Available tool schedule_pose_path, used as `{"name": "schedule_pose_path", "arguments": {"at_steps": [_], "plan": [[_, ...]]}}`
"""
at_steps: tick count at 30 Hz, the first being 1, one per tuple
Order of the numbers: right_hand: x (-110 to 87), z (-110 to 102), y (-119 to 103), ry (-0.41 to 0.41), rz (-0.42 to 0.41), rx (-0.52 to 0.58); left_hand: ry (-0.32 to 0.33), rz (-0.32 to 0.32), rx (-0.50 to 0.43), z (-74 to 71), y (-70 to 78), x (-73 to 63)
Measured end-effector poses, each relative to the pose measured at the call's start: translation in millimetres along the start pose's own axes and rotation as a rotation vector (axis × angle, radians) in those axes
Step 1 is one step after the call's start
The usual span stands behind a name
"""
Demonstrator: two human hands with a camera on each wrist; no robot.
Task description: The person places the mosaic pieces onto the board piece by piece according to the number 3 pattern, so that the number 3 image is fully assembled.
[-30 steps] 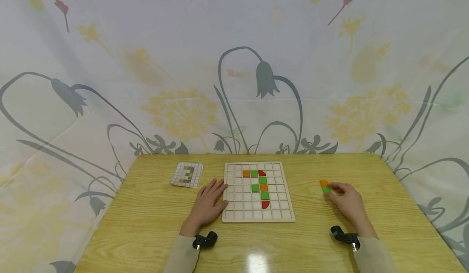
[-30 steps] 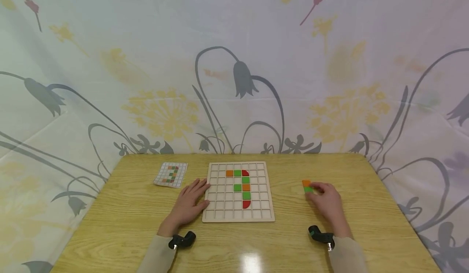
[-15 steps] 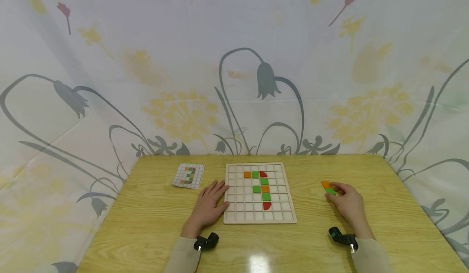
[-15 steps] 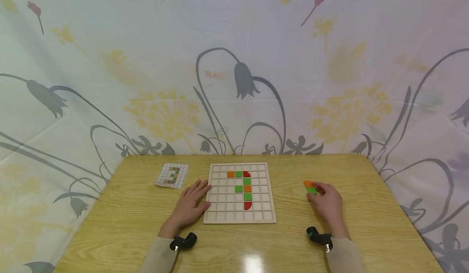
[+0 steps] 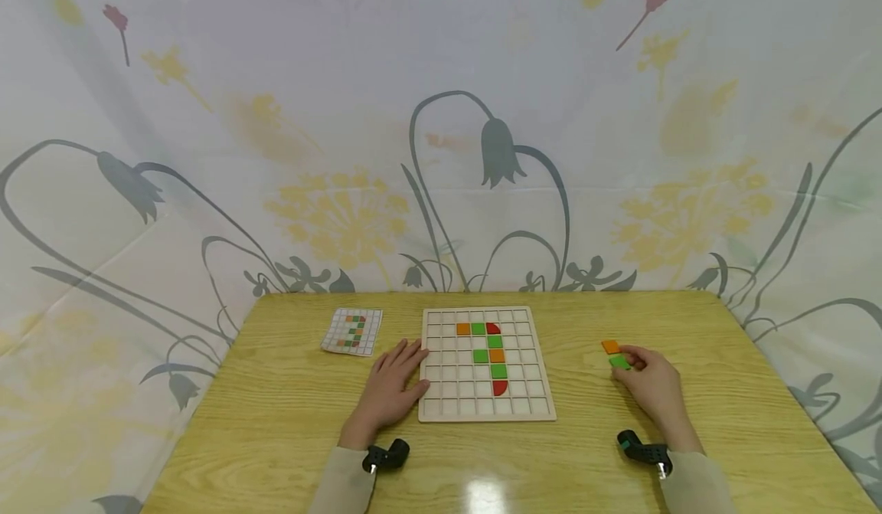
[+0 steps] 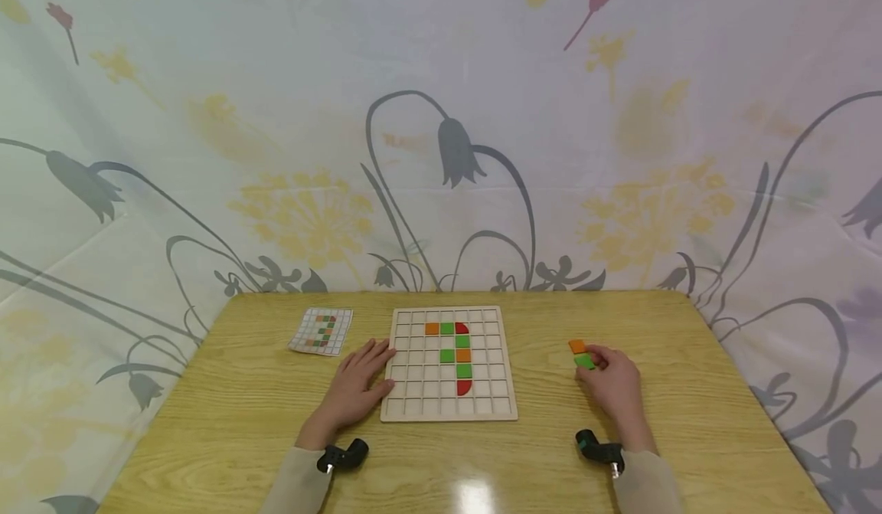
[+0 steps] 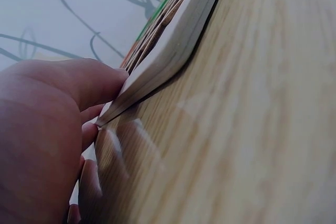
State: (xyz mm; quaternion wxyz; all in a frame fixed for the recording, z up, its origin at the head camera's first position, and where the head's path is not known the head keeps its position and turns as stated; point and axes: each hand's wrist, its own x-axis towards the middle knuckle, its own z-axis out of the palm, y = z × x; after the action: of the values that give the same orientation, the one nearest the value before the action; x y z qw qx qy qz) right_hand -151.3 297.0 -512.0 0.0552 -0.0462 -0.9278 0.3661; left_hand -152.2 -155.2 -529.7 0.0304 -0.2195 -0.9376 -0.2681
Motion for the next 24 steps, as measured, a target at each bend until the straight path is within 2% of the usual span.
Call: {"name": "schedule_pose_path", "arguments": {"at_steps": [12, 18, 24], "plan": [[-3.7, -2.0, 0.6, -0.018, 0.011, 0.017, 0.001, -0.002, -0.002, 1.4, -2.2, -0.2], [-5.6, -4.7, 3.4, -0.003, 0.036, 0.027, -0.01, 0.003, 0.006, 2.2, -2.0, 0.5], [-4.4, -4.4, 3.2, 0.001, 0.028, 0.028, -0.006, 0.002, 0.0, 0.8, -1.4, -0.1]]}}
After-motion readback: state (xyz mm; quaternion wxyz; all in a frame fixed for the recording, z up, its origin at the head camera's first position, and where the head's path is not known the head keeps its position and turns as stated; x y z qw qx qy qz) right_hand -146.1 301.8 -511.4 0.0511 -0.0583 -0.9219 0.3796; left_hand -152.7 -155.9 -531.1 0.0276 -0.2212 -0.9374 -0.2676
